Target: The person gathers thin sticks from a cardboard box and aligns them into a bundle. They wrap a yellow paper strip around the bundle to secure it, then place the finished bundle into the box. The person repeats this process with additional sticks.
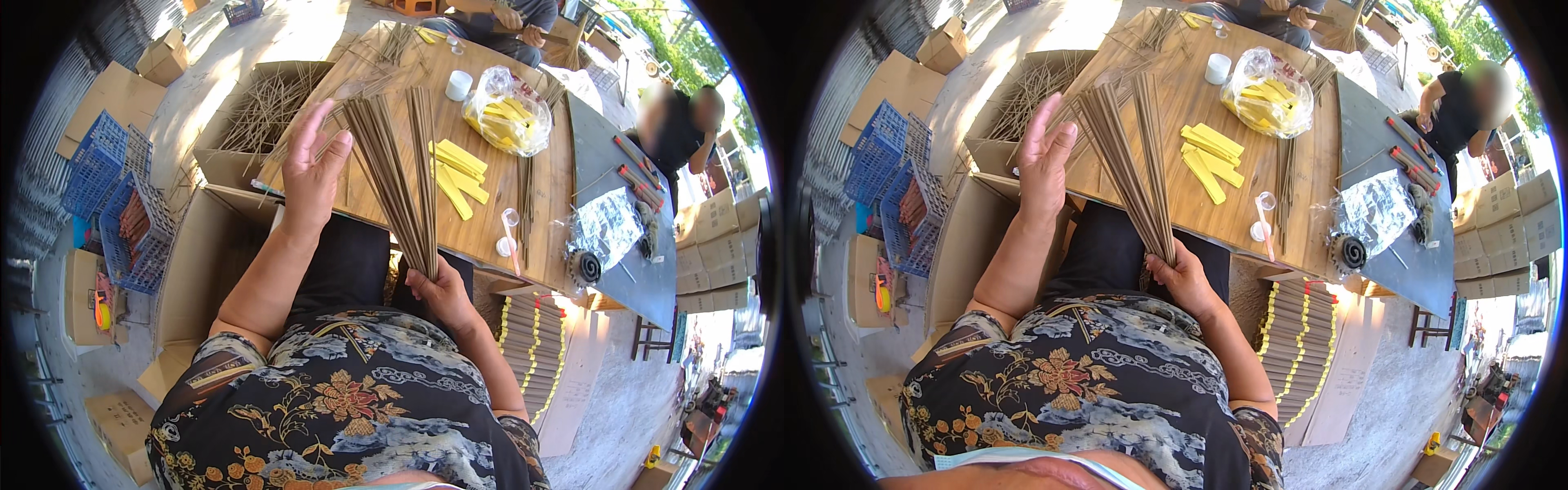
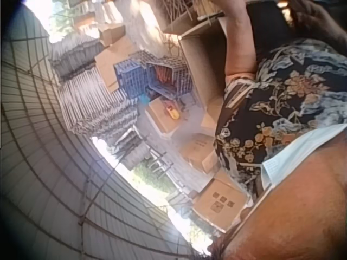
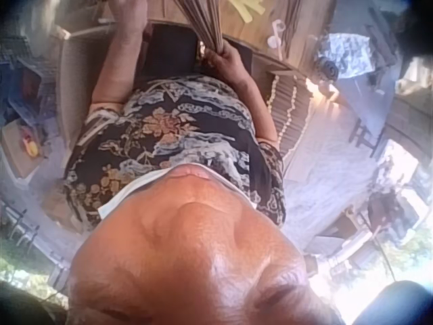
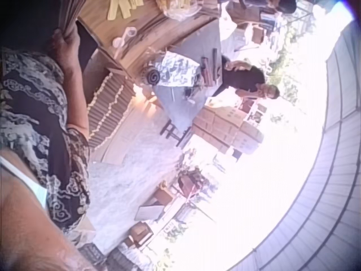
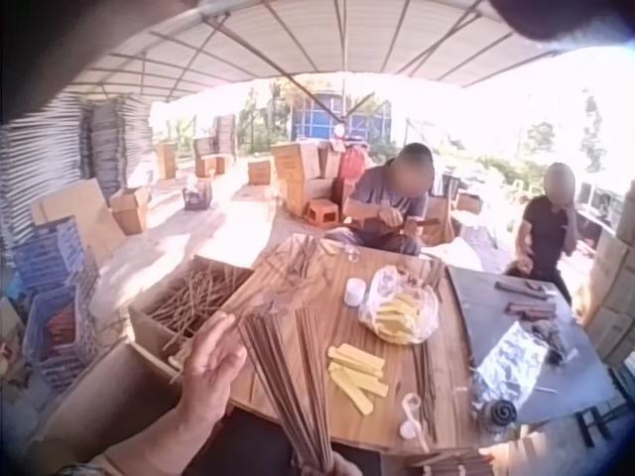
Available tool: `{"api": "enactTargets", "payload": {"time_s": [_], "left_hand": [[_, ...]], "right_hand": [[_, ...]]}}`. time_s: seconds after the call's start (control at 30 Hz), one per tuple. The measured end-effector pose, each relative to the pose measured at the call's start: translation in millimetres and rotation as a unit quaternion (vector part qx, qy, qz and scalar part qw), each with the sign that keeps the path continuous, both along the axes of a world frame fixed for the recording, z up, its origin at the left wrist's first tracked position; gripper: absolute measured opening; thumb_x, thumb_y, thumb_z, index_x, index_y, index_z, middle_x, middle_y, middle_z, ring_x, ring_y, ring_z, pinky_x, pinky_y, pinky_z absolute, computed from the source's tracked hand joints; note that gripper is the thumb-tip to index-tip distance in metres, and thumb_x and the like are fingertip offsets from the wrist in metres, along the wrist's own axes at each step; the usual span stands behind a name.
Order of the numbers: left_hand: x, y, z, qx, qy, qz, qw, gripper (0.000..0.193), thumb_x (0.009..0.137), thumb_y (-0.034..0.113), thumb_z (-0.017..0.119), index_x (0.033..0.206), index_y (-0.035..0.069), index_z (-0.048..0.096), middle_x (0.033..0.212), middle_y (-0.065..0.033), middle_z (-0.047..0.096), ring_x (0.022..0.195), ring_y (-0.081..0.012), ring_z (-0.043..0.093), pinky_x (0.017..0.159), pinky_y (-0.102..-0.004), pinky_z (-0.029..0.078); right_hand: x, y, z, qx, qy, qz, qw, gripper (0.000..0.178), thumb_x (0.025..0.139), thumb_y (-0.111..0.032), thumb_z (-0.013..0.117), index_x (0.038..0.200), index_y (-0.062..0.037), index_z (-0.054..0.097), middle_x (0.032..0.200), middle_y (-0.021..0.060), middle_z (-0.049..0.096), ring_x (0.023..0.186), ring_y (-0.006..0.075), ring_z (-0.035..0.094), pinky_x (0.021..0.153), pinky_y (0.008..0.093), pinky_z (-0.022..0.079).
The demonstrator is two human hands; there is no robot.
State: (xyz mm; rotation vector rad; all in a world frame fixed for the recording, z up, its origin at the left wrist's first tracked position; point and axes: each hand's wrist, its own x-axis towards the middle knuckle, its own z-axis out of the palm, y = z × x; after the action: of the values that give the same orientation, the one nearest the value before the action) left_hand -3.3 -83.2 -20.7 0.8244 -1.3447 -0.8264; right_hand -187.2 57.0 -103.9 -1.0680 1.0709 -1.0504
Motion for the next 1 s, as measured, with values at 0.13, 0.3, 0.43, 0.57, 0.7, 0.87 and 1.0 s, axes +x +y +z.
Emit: {"api": "enactTargets", "payload": {"time_s": [0.13,0.3,0.43,0.57,0.7,0.87,1.0], "left_hand": [[-10.2,9.8,19.4,-0.304,-0.272,0.112,0.906,0.027,0.082,0.014,0.061,0.109,0.014,0.060,0.131,-0.0123,0.036,0.127,-0.0263,0.027,0.102,-0.0383,0.028],[-11.0,11.4,12.9,-0.286,-0.342,0.143,0.883,0.016,0.079,0.010,0.063,0.095,0.010,0.065,0.130,-0.0170,0.036,0.124,-0.0341,0.027,0.102,-0.0423,0.026],[-9.9,13.6,15.1,-0.276,-0.365,0.172,0.872,0.014,0.079,0.012,0.064,0.093,0.009,0.065,0.126,-0.0168,0.039,0.120,-0.0331,0.032,0.099,-0.0410,0.028],[-9.0,10.5,13.0,-0.271,-0.358,0.179,0.875,0.015,0.076,0.016,0.065,0.089,0.009,0.064,0.115,-0.0151,0.046,0.109,-0.0317,0.039,0.094,-0.0404,0.029],[-11.8,15.6,12.9,-0.205,-0.354,0.201,0.890,0.015,0.074,0.018,0.067,0.084,0.007,0.065,0.098,-0.0098,0.055,0.096,-0.0275,0.047,0.088,-0.0396,0.031],[-11.0,9.9,6.8,-0.055,-0.251,0.128,0.958,0.022,0.077,0.020,0.067,0.080,-0.001,0.064,0.073,-0.0042,0.055,0.069,-0.0153,0.050,0.066,-0.0278,0.039],[-8.1,9.0,7.7,0.050,-0.188,0.065,0.979,0.026,0.081,0.020,0.065,0.080,-0.005,0.063,0.068,-0.0006,0.053,0.064,-0.0067,0.046,0.058,-0.0207,0.037]], "right_hand": [[0.9,-0.8,-2.2,-0.007,0.052,-0.017,0.998,0.021,0.088,-0.014,0.055,0.104,-0.0027,0.049,0.073,-0.0015,0.050,0.062,0.0054,0.043,0.056,0.0208,0.040],[2.3,-0.1,1.8,-0.013,0.087,-0.026,0.996,0.022,0.087,-0.013,0.055,0.106,-0.0022,0.050,0.072,-0.0014,0.049,0.062,0.0059,0.043,0.056,0.0216,0.040],[0.9,0.5,3.1,-0.006,0.096,-0.031,0.995,0.023,0.087,-0.013,0.055,0.106,-0.0022,0.050,0.072,-0.0013,0.050,0.062,0.0060,0.043,0.056,0.0217,0.040],[2.3,-0.1,3.1,-0.013,0.094,-0.030,0.995,0.025,0.087,-0.012,0.055,0.109,-0.0022,0.050,0.073,-0.0011,0.050,0.062,0.0058,0.043,0.056,0.0214,0.039],[1.2,-0.1,5.3,-0.011,0.120,-0.021,0.992,0.030,0.087,-0.011,0.054,0.115,-0.0018,0.048,0.083,0.0024,0.055,0.072,0.0090,0.049,0.066,0.0230,0.042],[2.0,-0.6,8.4,-0.050,0.189,-0.030,0.980,0.036,0.086,-0.009,0.054,0.120,-0.0014,0.046,0.098,0.0113,0.059,0.090,0.0171,0.055,0.081,0.0267,0.042],[1.2,-1.0,9.0,-0.081,0.238,-0.035,0.967,0.037,0.085,-0.008,0.055,0.120,-0.0012,0.046,0.100,0.0159,0.059,0.093,0.0226,0.057,0.082,0.0282,0.043]]}}
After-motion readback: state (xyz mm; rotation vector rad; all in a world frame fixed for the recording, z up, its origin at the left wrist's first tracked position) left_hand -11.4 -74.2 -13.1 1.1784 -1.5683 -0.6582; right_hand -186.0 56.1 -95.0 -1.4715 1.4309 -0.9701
